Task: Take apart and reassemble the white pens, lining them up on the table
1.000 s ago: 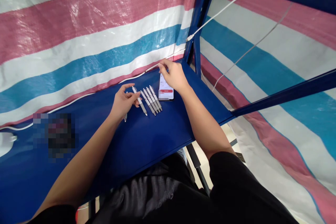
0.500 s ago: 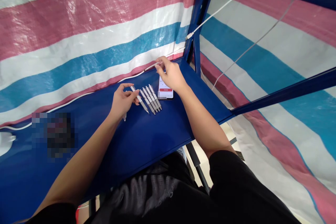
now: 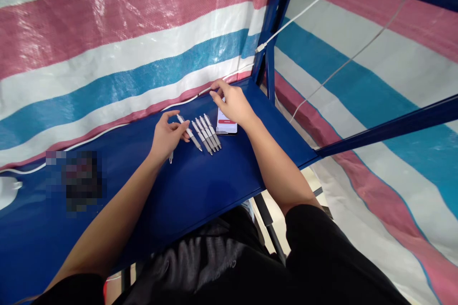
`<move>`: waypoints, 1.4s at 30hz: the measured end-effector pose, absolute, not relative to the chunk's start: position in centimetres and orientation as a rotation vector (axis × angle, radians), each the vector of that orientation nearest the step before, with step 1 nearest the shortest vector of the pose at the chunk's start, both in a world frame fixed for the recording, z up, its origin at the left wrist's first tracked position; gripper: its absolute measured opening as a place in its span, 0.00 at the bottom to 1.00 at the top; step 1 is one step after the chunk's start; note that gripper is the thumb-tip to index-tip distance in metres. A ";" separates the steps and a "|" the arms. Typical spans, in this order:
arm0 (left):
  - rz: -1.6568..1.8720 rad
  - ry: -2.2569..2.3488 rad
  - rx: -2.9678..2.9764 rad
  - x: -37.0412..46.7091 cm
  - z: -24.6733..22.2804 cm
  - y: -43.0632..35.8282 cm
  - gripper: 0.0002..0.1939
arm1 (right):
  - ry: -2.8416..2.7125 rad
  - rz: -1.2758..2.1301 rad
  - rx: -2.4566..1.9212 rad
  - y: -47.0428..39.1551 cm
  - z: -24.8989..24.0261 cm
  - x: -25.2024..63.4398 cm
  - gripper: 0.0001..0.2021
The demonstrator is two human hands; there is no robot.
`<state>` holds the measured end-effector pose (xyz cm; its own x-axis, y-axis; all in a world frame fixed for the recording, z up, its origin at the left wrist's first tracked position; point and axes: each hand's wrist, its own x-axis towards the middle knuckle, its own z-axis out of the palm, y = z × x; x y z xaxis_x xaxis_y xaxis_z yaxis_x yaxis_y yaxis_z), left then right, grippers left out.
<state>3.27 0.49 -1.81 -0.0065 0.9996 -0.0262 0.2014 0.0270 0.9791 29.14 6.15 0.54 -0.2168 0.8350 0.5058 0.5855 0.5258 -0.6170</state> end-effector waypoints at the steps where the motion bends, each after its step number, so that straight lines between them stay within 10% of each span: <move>1: 1.062 1.392 1.354 3.3 -1.8 0.4 0.29 | -1.930 0.381 -1.157 6.1 0.6 29.1 0.29; 34: 0.888 1.704 1.920 2.2 -0.4 0.4 0.13 | -2.058 0.514 -1.237 4.6 1.7 27.3 0.12; 42: 0.327 1.989 2.008 -0.7 0.2 1.4 0.10 | -2.182 0.516 -1.240 3.2 1.7 25.3 0.15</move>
<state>-0.70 1.40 0.25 0.0179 0.9988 -0.0451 0.9318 -0.0003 0.3630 25.33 3.19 1.71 -0.4066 0.8673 0.2872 0.6469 0.4953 -0.5798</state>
